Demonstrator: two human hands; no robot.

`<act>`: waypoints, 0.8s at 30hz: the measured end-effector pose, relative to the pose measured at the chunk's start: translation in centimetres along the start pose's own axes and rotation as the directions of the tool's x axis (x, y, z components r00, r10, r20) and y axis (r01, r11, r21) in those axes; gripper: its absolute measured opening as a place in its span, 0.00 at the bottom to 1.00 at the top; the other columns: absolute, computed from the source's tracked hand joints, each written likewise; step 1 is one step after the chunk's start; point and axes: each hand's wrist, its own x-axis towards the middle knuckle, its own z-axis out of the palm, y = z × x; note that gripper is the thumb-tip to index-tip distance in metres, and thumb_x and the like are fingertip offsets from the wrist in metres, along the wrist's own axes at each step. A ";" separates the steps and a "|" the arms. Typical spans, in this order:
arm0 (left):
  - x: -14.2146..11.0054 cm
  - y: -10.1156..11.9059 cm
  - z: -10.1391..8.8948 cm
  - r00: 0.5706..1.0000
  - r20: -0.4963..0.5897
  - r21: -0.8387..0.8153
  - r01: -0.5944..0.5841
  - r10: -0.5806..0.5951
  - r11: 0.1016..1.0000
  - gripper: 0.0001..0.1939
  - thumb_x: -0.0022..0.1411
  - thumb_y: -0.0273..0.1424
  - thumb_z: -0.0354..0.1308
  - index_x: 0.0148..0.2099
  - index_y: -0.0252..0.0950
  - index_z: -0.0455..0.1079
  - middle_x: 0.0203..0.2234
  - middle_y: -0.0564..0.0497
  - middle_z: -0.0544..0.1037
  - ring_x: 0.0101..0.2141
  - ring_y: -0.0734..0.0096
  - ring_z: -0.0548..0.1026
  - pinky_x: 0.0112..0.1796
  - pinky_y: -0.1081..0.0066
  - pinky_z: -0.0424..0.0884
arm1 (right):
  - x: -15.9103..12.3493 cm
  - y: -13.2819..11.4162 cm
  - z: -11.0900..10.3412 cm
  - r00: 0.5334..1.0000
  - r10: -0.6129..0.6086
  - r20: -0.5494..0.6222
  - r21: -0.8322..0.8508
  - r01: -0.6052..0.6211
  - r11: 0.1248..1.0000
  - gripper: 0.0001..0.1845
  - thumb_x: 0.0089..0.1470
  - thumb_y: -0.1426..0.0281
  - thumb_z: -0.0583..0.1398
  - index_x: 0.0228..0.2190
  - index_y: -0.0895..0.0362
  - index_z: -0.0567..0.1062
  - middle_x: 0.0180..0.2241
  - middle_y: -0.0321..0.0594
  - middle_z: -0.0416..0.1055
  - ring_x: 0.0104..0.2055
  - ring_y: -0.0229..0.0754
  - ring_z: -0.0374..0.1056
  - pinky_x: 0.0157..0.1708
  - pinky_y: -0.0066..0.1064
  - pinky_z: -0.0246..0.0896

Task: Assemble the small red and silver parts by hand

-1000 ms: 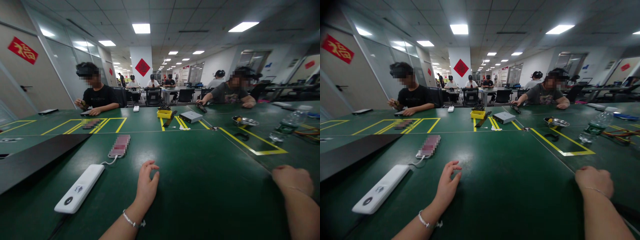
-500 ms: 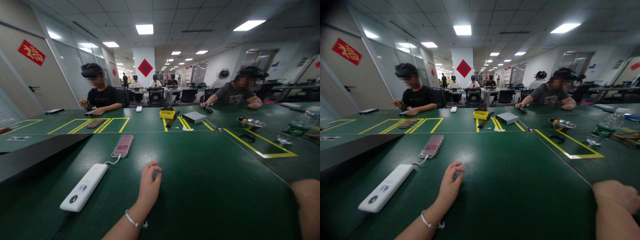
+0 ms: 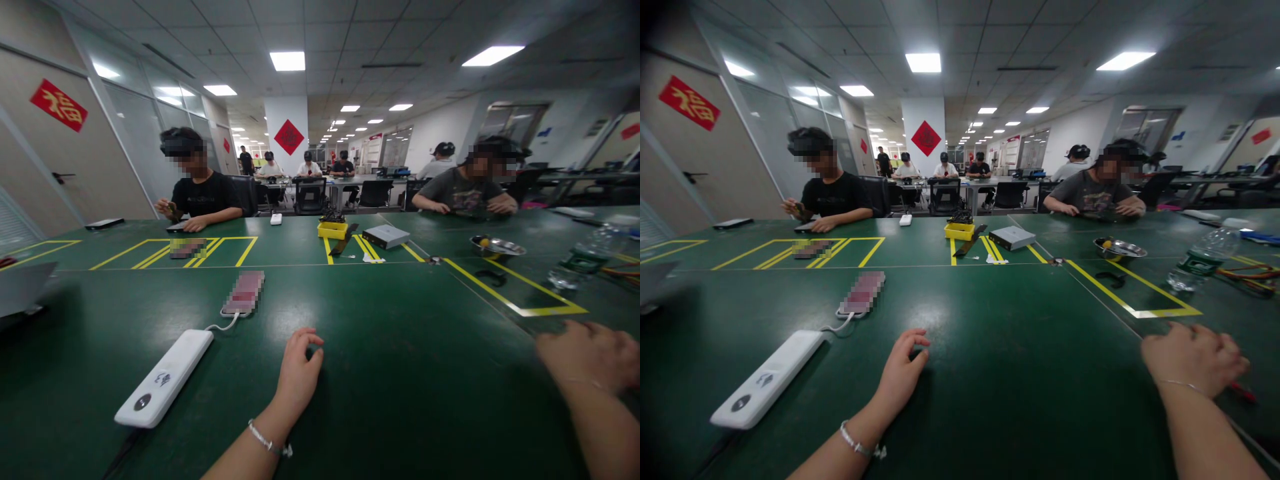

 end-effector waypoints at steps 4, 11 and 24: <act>-0.1 0.1 0.1 0.998 0.059 0.016 -0.026 0.025 1.000 0.09 0.51 0.25 0.51 0.36 0.39 0.66 0.43 0.49 0.68 0.47 0.64 0.64 0.46 0.61 0.60 | -2.5 -10.0 -4.7 0.917 -0.395 0.057 0.194 0.378 0.905 0.21 0.47 0.69 0.48 0.39 0.66 0.72 0.43 0.55 0.63 0.50 0.52 0.52 0.47 0.43 0.47; -0.7 0.6 0.4 0.985 0.146 0.053 -0.102 0.094 0.993 0.18 0.54 0.29 0.51 0.49 0.38 0.62 0.46 0.48 0.69 0.47 0.67 0.65 0.49 0.63 0.58 | -14.2 -23.4 -11.8 0.493 -0.869 0.043 0.700 0.606 0.378 0.20 0.51 0.66 0.50 0.46 0.55 0.67 0.51 0.41 0.58 0.56 0.46 0.45 0.55 0.43 0.40; -1.1 1.3 -0.1 0.947 0.284 0.133 -0.192 0.148 0.972 0.14 0.54 0.32 0.51 0.45 0.42 0.66 0.42 0.50 0.72 0.44 0.63 0.68 0.46 0.61 0.61 | -4.8 -15.6 -7.4 0.770 -0.601 0.216 0.392 0.495 0.775 0.18 0.50 0.69 0.47 0.36 0.61 0.74 0.37 0.50 0.69 0.40 0.47 0.63 0.40 0.39 0.56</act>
